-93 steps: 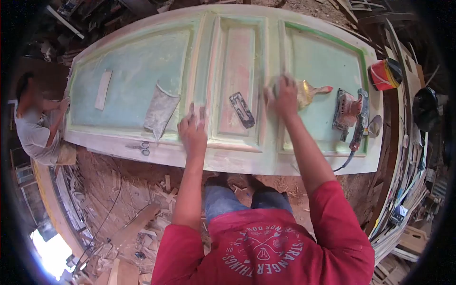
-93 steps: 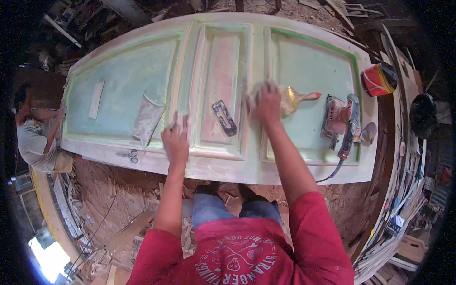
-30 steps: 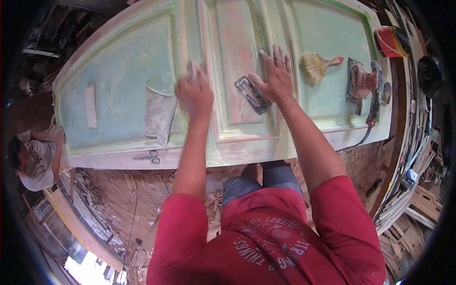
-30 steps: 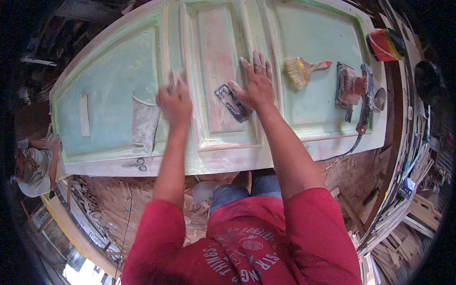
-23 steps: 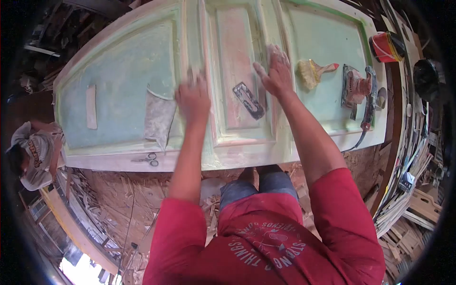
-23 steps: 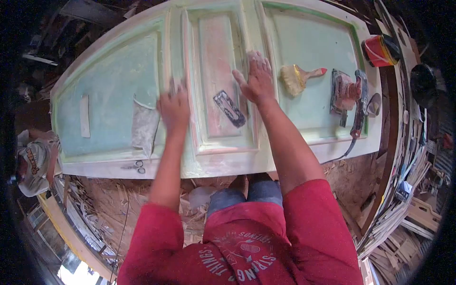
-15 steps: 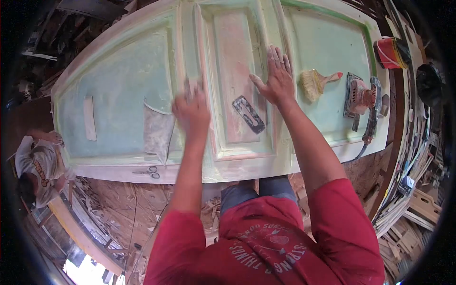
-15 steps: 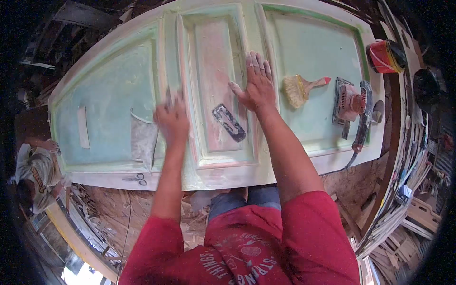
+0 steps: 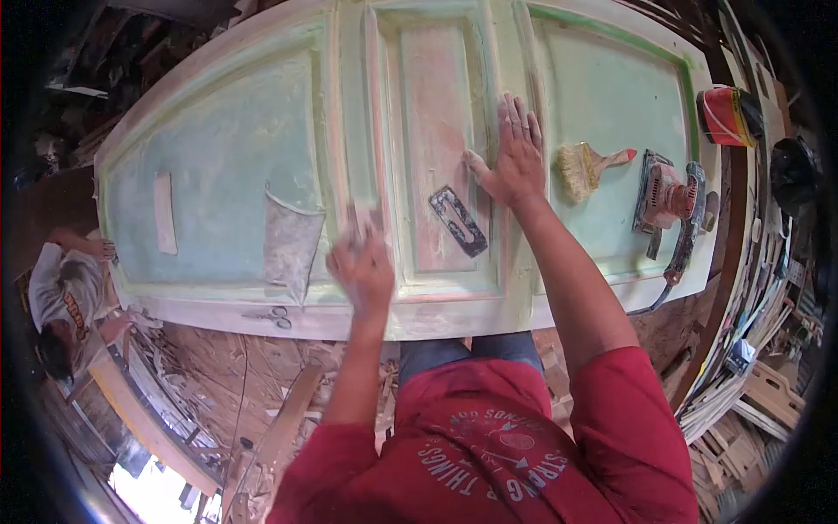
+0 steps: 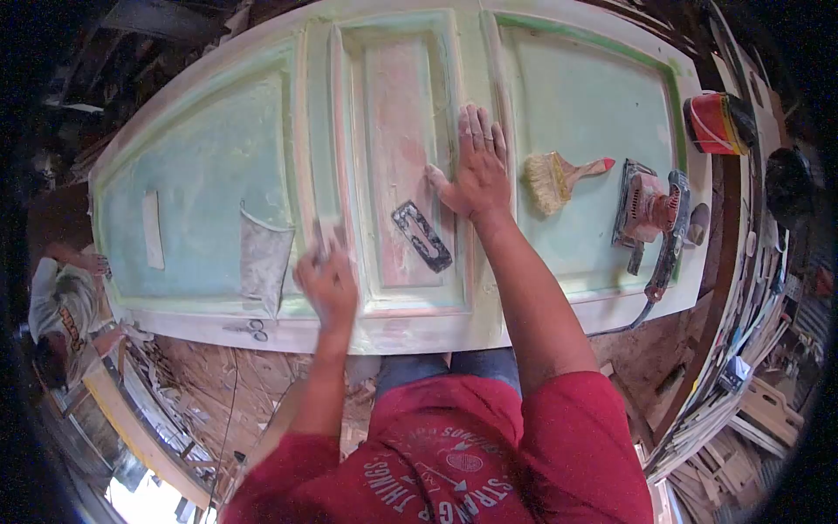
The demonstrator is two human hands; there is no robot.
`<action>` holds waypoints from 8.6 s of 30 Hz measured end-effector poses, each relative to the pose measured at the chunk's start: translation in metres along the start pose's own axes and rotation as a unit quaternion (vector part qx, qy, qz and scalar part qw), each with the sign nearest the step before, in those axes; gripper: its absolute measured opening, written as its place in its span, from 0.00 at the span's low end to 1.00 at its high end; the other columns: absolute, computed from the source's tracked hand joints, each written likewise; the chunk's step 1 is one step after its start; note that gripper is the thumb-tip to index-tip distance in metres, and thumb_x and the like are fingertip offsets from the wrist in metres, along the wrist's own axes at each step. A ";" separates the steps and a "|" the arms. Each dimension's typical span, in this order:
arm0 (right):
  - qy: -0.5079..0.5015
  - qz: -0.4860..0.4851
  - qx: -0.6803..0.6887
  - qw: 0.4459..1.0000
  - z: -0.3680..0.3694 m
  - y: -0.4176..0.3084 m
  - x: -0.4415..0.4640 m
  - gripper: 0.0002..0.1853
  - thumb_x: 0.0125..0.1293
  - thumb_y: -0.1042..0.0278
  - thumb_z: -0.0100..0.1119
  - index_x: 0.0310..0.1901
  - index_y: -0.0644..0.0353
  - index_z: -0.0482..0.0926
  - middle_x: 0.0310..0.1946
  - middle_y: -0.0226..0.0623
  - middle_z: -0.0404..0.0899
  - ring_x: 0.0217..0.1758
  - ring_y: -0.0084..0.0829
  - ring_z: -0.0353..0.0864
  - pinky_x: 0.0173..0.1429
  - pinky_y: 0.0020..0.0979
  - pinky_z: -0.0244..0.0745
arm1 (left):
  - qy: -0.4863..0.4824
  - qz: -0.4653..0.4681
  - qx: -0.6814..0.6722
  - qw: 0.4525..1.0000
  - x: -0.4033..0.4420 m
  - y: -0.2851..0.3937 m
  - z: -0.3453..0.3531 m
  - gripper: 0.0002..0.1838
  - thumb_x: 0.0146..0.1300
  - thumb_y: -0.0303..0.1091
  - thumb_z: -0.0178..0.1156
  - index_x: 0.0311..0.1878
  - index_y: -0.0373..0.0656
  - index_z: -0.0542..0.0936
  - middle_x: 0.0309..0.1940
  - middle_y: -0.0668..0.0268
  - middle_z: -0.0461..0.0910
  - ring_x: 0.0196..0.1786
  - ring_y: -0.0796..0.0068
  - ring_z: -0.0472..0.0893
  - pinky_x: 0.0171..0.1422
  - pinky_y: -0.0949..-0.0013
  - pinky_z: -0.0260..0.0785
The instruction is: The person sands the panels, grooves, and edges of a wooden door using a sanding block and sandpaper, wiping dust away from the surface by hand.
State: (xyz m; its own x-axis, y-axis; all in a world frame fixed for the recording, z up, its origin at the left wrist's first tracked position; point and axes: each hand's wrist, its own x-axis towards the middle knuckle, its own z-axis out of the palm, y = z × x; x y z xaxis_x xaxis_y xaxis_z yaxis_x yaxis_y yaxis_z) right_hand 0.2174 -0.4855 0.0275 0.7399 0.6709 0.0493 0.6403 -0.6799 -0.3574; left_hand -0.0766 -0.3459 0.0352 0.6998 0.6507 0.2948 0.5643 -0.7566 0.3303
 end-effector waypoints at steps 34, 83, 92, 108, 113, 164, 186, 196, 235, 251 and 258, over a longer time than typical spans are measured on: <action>0.023 0.006 0.041 0.999 -0.002 0.002 0.004 0.59 0.63 0.45 0.71 0.90 0.60 0.51 0.91 0.46 0.53 0.95 0.42 0.46 0.98 0.45 0.35 | -0.003 0.031 0.063 0.998 0.063 0.006 0.020 0.17 0.77 0.40 0.66 0.63 0.48 0.91 0.52 0.52 0.85 0.60 0.49 0.82 0.66 0.44 0.71; 0.049 -0.021 0.000 0.999 0.009 0.006 0.002 0.56 0.65 0.45 0.71 0.89 0.60 0.54 0.90 0.46 0.56 0.95 0.42 0.49 0.97 0.44 0.39 | 0.090 0.011 -0.023 0.996 0.138 0.010 0.053 0.12 0.74 0.41 0.66 0.48 0.48 0.95 0.54 0.55 0.87 0.56 0.49 0.82 0.66 0.45 0.72; 0.046 -0.017 0.007 0.999 0.006 0.003 0.001 0.56 0.65 0.46 0.72 0.89 0.58 0.54 0.90 0.46 0.56 0.95 0.43 0.49 0.97 0.45 0.39 | -0.014 -0.025 0.039 0.999 -0.080 0.005 -0.036 0.13 0.72 0.39 0.71 0.56 0.49 0.94 0.67 0.61 0.86 0.55 0.59 0.82 0.64 0.52 0.70; 0.045 -0.023 0.005 0.999 0.007 0.005 0.001 0.55 0.66 0.46 0.71 0.88 0.60 0.55 0.89 0.46 0.57 0.95 0.43 0.49 0.97 0.46 0.39 | 0.026 0.057 0.017 0.998 0.060 -0.011 0.028 0.14 0.74 0.39 0.67 0.57 0.47 0.92 0.48 0.53 0.87 0.55 0.51 0.84 0.64 0.46 0.73; 0.041 -0.011 0.012 0.999 0.005 0.003 0.002 0.55 0.66 0.45 0.71 0.88 0.60 0.55 0.90 0.46 0.57 0.95 0.42 0.48 0.97 0.45 0.39 | -0.050 -0.037 0.003 0.998 -0.096 0.000 -0.049 0.11 0.72 0.37 0.72 0.52 0.46 0.94 0.62 0.55 0.85 0.62 0.52 0.81 0.71 0.46 0.68; 0.066 -0.025 -0.017 0.997 0.017 0.010 0.005 0.52 0.69 0.42 0.70 0.88 0.56 0.57 0.90 0.38 0.58 0.94 0.37 0.50 0.97 0.42 0.39 | -0.017 -0.060 -0.020 0.998 -0.169 -0.006 -0.067 0.07 0.64 0.33 0.78 0.44 0.45 0.94 0.57 0.52 0.88 0.57 0.51 0.83 0.65 0.48 0.70; 0.079 -0.044 -0.042 0.995 0.026 0.019 0.005 0.52 0.72 0.38 0.68 0.88 0.57 0.58 0.89 0.41 0.61 0.93 0.38 0.53 0.96 0.42 0.42 | -0.002 -0.044 0.008 0.999 -0.177 0.000 -0.077 0.10 0.67 0.33 0.75 0.50 0.47 0.94 0.63 0.57 0.86 0.59 0.53 0.83 0.64 0.48 0.69; 0.066 -0.033 -0.050 0.996 0.025 0.017 0.007 0.51 0.70 0.42 0.70 0.87 0.57 0.60 0.89 0.38 0.59 0.94 0.36 0.51 0.97 0.41 0.40 | 0.026 -0.041 -0.001 0.999 -0.173 -0.004 -0.061 0.13 0.66 0.33 0.77 0.53 0.47 0.93 0.64 0.56 0.86 0.53 0.51 0.81 0.59 0.51 0.72; 0.089 -0.045 -0.042 0.994 0.033 0.025 0.010 0.51 0.70 0.39 0.69 0.87 0.55 0.60 0.89 0.40 0.60 0.94 0.36 0.53 0.97 0.41 0.42 | -0.035 0.000 -0.152 0.988 -0.157 -0.010 -0.043 0.24 0.78 0.28 0.63 0.74 0.35 0.80 0.73 0.45 0.81 0.79 0.40 0.77 0.87 0.42 0.65; 0.088 -0.055 -0.062 0.993 0.033 0.029 0.007 0.53 0.71 0.37 0.70 0.87 0.58 0.59 0.88 0.44 0.61 0.93 0.40 0.55 0.96 0.43 0.43 | -0.240 0.077 -0.060 0.966 -0.115 -0.007 -0.068 0.64 0.71 0.75 0.55 0.85 0.21 0.54 0.88 0.34 0.52 0.93 0.37 0.47 0.97 0.44 0.37; 0.073 -0.043 -0.066 0.994 0.030 0.025 0.008 0.53 0.70 0.38 0.70 0.88 0.57 0.58 0.88 0.43 0.61 0.93 0.38 0.53 0.96 0.42 0.42 | -0.204 0.094 -0.052 0.973 -0.064 -0.009 -0.032 0.69 0.69 0.80 0.53 0.87 0.21 0.49 0.89 0.33 0.47 0.92 0.33 0.44 0.96 0.41 0.33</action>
State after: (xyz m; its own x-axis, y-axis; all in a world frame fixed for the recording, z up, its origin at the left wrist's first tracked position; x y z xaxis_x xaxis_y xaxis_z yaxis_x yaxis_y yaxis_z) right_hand 0.2333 -0.4880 -0.0094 0.6972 0.6845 0.2131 0.7169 -0.6614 -0.2205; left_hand -0.1405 -0.3792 0.0424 0.9137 0.4060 -0.0160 0.3781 -0.8350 0.3997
